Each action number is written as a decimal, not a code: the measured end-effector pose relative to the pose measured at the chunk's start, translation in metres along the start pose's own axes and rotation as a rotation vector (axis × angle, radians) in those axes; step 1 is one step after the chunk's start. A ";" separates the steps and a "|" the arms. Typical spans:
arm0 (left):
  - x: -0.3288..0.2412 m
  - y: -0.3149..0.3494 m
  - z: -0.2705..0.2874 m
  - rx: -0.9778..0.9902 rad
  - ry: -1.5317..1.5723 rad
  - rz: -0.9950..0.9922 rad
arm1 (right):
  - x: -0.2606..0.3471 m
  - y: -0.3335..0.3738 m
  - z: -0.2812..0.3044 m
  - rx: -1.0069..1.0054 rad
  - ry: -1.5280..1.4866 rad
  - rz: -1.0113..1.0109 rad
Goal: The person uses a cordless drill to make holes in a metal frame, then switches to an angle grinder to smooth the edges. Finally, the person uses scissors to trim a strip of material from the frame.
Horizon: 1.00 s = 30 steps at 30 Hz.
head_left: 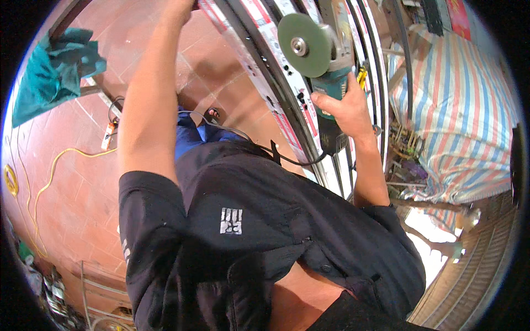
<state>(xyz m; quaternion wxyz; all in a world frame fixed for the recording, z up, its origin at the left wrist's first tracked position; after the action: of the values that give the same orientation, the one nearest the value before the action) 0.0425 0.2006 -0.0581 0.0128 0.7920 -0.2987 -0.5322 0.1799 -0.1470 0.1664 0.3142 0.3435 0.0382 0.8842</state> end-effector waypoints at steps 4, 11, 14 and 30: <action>-0.006 0.003 -0.005 0.051 -0.029 -0.009 | 0.002 0.028 0.037 -0.097 -0.012 0.015; 0.013 -0.009 0.002 0.055 -0.053 0.100 | -0.026 0.054 0.046 0.003 0.192 -0.074; 0.014 -0.014 0.007 0.033 -0.072 0.084 | -0.044 0.056 0.032 0.063 0.188 -0.107; 0.002 -0.001 -0.007 0.077 -0.068 0.076 | -0.054 0.031 -0.006 0.190 0.305 -0.174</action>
<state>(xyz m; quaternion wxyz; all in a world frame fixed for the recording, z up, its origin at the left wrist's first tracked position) 0.0499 0.1987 -0.0566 -0.0079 0.7615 -0.3490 -0.5461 0.1906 -0.2026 0.1390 0.3461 0.2291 0.1980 0.8880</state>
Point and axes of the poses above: each hand's wrist, its own y-axis away from the middle knuckle, its own z-axis out of the back of the hand, x = y × z, the point moved 10 cm from there along -y, towards the middle knuckle, and after that the axes turned 1 degree about z, right-handed, at the moved point
